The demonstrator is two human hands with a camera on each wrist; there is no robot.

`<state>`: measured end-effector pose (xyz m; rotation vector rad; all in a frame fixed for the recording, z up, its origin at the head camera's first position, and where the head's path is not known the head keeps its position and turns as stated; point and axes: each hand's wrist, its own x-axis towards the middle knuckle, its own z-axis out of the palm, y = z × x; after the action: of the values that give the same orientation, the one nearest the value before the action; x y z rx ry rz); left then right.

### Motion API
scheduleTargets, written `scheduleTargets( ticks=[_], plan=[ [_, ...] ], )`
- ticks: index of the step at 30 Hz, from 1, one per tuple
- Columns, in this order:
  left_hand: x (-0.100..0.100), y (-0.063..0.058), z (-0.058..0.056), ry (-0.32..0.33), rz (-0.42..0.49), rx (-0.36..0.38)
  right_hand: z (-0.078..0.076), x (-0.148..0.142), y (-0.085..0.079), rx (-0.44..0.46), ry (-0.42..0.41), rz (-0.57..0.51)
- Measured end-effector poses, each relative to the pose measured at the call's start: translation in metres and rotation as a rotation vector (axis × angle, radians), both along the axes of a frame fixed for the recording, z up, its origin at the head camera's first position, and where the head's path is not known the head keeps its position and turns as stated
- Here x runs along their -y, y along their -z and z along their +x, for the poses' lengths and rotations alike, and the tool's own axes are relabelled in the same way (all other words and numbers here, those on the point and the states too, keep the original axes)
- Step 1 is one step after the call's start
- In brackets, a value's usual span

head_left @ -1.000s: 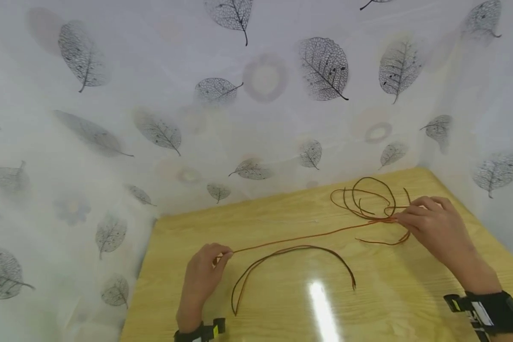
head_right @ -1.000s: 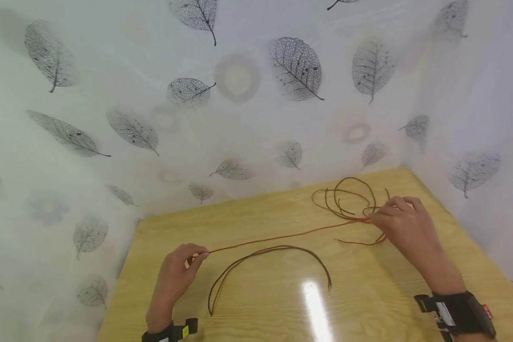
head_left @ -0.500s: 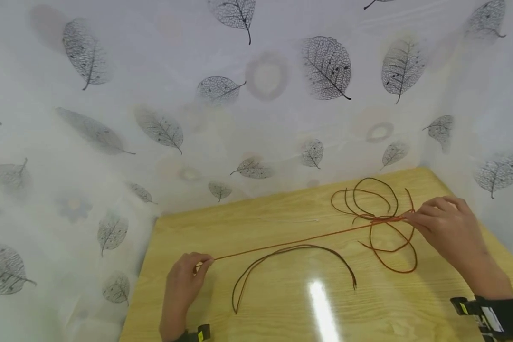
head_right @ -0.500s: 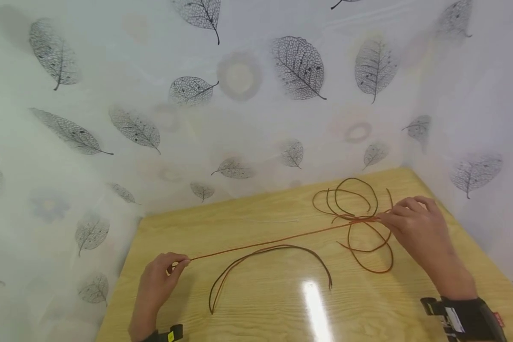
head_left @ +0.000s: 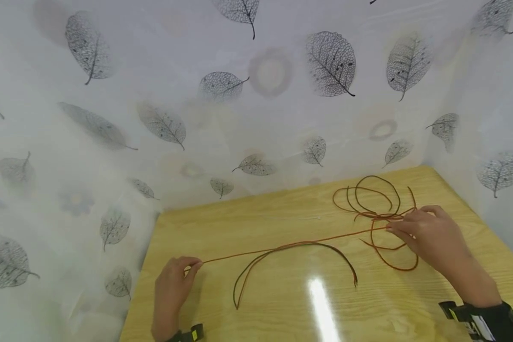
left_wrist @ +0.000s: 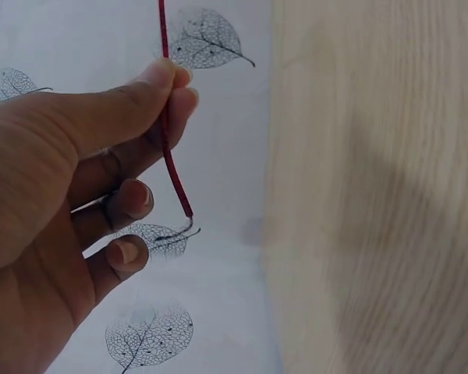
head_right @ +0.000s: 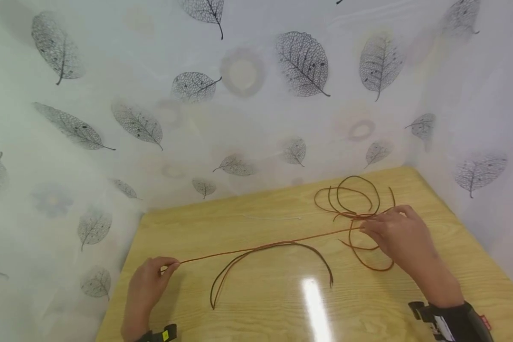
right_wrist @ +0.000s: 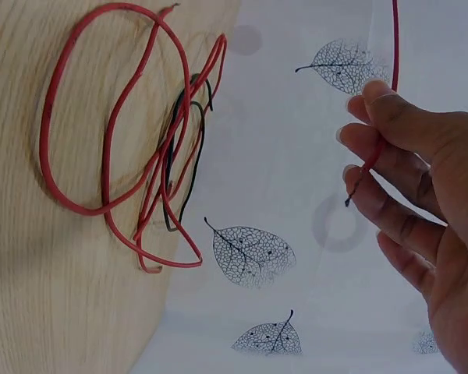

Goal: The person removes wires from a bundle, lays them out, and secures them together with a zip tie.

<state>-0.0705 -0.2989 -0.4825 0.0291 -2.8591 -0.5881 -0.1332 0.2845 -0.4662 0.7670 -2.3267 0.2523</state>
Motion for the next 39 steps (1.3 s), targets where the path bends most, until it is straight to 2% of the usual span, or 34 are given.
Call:
scheduleTargets(
  ticks=[3,8,10,13,18,22,26,31,35,39],
  plan=[
    [0.000,0.005,-0.001,-0.006,0.010,0.059,0.006,0.006,0.009,0.126,0.021,0.000],
    [-0.001,0.015,-0.004,-0.012,0.055,0.145,0.016,0.015,0.016,0.510,0.100,0.009],
    [-0.003,0.018,-0.004,-0.009,0.082,0.170,0.019,0.017,0.018,0.615,0.126,0.010],
    [-0.006,0.021,-0.004,0.002,0.105,0.175,0.021,0.018,0.021,0.655,0.129,-0.002],
    [-0.009,0.022,-0.006,0.003,0.085,0.088,0.022,0.023,0.024,0.636,0.144,-0.037],
    [-0.010,0.022,-0.008,0.000,0.076,0.043,0.022,0.027,0.026,0.731,0.161,-0.040],
    [-0.011,0.023,-0.009,0.002,0.109,0.113,0.023,0.033,0.032,0.834,0.158,-0.016],
    [-0.014,0.027,-0.010,0.006,0.182,0.250,0.023,0.042,0.039,0.874,0.141,-0.003],
    [-0.016,0.029,-0.010,0.021,0.185,0.278,0.022,0.046,0.042,0.921,0.125,-0.014],
    [-0.018,0.028,-0.010,0.017,0.170,0.285,0.021,0.048,0.043,0.896,0.124,-0.008]
  ],
)
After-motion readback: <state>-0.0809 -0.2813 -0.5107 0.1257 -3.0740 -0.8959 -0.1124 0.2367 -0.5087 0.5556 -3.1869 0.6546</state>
